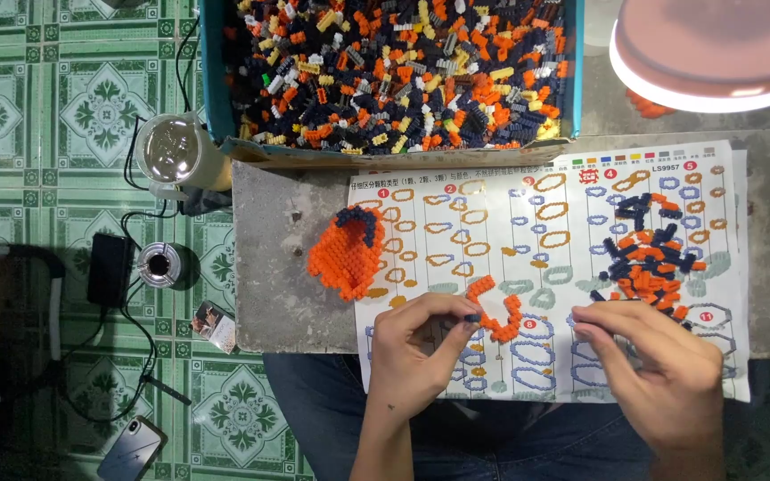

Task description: Assembling a small figure from interlocking plastic blocks by following a printed instruction guide.

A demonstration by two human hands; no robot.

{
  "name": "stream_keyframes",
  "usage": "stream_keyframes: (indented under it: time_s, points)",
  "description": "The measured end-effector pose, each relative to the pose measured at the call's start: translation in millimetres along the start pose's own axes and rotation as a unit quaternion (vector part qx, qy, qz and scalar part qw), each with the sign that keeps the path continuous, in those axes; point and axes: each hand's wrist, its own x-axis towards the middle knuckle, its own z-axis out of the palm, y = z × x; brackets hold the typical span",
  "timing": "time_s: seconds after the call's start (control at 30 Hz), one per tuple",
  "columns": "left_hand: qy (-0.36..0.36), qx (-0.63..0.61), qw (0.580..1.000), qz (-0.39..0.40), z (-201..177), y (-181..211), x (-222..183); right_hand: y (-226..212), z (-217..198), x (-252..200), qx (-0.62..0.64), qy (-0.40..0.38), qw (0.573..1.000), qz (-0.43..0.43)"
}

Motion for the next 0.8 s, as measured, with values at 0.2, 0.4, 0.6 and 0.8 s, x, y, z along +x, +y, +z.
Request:
stream_keyframes:
  time_s: [0.2, 0.4, 0.6, 0.8]
  points:
    - [0.017, 0.019, 1.000, 0.012, -1, 1, 3, -6, 5, 3, 0.036, -0.024, 0.999, -0.004]
    - [0.040, 0.004, 0.999, -0.025, 0, 0, 2, -18, 22, 7, 0.097, -0.013, 0.995, 0.024]
    - [0.039, 0.005, 0.999, -0.018, -1, -1, 1, -31, 43, 3, 0.187, 0.021, 0.973, 0.133]
    - [0.032, 0.008, 0.999, 0.005, -2, -6, 1, -39, 65, 5, 0.282, 0.026, 0.952, 0.115]
